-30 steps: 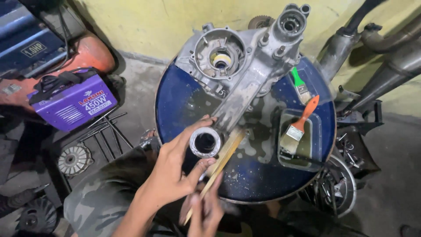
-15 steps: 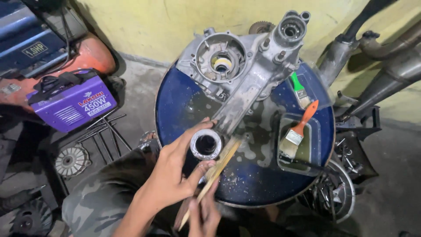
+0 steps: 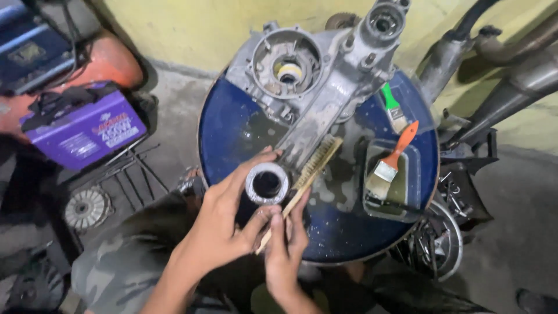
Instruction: The person scrubs a cylindrical metal part with a wire brush while holding it over a blue barrel. They repeatedly rotate the part to clean different sides and occasionally dip the brush into a container of liquid.
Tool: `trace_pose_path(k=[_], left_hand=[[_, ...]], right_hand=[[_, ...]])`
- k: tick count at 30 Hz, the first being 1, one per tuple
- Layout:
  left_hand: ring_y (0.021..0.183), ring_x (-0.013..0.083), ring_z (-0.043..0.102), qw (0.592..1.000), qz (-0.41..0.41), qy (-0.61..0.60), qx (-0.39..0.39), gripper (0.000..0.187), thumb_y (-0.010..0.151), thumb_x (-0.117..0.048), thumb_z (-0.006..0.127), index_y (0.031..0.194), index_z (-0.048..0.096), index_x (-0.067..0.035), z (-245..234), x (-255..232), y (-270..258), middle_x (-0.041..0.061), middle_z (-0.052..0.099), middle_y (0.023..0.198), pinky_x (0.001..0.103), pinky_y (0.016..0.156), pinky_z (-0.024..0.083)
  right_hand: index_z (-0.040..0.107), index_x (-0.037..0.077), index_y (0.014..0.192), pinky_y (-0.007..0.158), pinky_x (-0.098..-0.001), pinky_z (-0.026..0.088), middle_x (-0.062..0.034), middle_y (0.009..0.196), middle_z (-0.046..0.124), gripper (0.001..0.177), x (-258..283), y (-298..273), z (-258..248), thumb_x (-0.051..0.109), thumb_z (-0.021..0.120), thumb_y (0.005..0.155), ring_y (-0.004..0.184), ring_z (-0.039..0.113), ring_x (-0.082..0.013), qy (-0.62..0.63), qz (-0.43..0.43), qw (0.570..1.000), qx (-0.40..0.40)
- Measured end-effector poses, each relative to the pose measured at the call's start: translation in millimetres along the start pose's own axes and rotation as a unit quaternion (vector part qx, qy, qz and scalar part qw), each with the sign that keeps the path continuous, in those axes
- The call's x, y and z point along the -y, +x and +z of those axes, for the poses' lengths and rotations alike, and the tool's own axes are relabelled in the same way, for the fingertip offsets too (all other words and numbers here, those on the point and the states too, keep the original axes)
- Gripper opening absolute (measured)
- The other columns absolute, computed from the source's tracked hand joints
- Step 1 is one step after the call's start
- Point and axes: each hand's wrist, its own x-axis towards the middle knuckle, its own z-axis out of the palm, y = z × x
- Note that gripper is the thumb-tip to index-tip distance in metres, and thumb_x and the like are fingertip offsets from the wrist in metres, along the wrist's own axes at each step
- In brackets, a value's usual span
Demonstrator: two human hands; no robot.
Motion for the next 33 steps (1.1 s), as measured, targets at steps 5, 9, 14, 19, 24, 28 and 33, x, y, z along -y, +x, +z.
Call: trace_pose_path(k=[5,9,14,19,24,28,33], left_hand=[[0.158,0.0386,0.058,1.0,-0.017,0.008,-0.002,0.06,0.105,-0.026,0.068,0.156,0.051,0.0,2,0,-5,0.021,0.062,0.163,0.047,0.132,0.042],[0.157,0.0369,0.059,1.0,-0.023,0.007,-0.002,0.061,0.105,-0.028,0.07,0.155,0.053,0.001,1,1,-2,0.022,0.064,0.161,0.044,0.131,0.042],[0.157,0.0379,0.058,1.0,-0.015,0.007,-0.005,0.061,0.106,-0.029,0.068,0.157,0.051,0.0,2,4,-3,0.022,0.062,0.162,0.046,0.131,0.044],[0.156,0.0389,0.06,1.0,-0.011,0.0,-0.011,0.062,0.105,-0.026,0.071,0.157,0.05,0.001,7,7,-7,0.024,0.061,0.164,0.046,0.133,0.042],[0.155,0.0392,0.061,0.999,-0.018,-0.012,-0.04,0.071,0.098,-0.017,0.081,0.159,0.048,-0.002,15,8,-8,0.021,0.061,0.164,0.048,0.132,0.045],[0.143,0.0386,0.07,0.994,0.041,0.027,-0.1,0.073,0.096,-0.014,0.087,0.156,0.047,0.001,43,37,-10,0.024,0.065,0.153,0.047,0.127,0.054],[0.134,0.0343,0.076,0.962,0.049,0.138,-0.231,0.089,0.095,-0.021,0.094,0.158,0.035,0.004,85,71,-15,0.021,0.068,0.151,0.041,0.112,0.063]], right_hand=[[0.039,0.011,0.174,0.078,-0.0222,0.055,-0.0142,0.115,0.068,0.075,-41,-104,19,0.018,0.058,0.101,0.089,0.067,-0.0118,0.153,0.106,0.978,-0.094],[0.002,0.027,0.181,0.043,-0.0307,0.049,-0.0161,0.074,0.061,0.086,2,-30,14,0.021,0.054,0.112,0.044,0.055,-0.0173,0.232,0.133,0.963,0.043],[0.009,0.027,0.182,0.037,-0.0328,0.046,-0.0142,0.075,0.054,0.087,11,-65,14,0.018,0.056,0.11,0.042,0.048,-0.0176,0.268,0.155,0.95,0.025],[0.025,0.033,0.18,0.03,-0.0296,0.042,-0.0073,0.068,0.053,0.091,-10,-55,-51,0.026,0.068,0.1,0.036,0.05,-0.0167,0.215,0.231,0.949,0.017],[0.07,0.016,0.126,0.061,-0.028,0.047,0.0025,0.088,0.062,0.018,7,64,-186,0.02,0.068,0.109,0.07,0.057,-0.0109,-0.192,0.013,0.98,-0.046],[0.045,-0.004,0.172,0.117,-0.0439,0.051,-0.0237,0.163,0.061,0.07,83,162,-241,0.005,0.068,0.106,0.141,0.062,-0.0338,-0.387,-0.194,0.901,0.023],[0.06,-0.002,0.13,0.086,-0.0542,0.052,-0.0246,0.118,0.074,0.04,84,270,-293,0.016,0.083,0.103,0.105,0.069,-0.0405,-0.523,-0.131,0.842,0.016]])
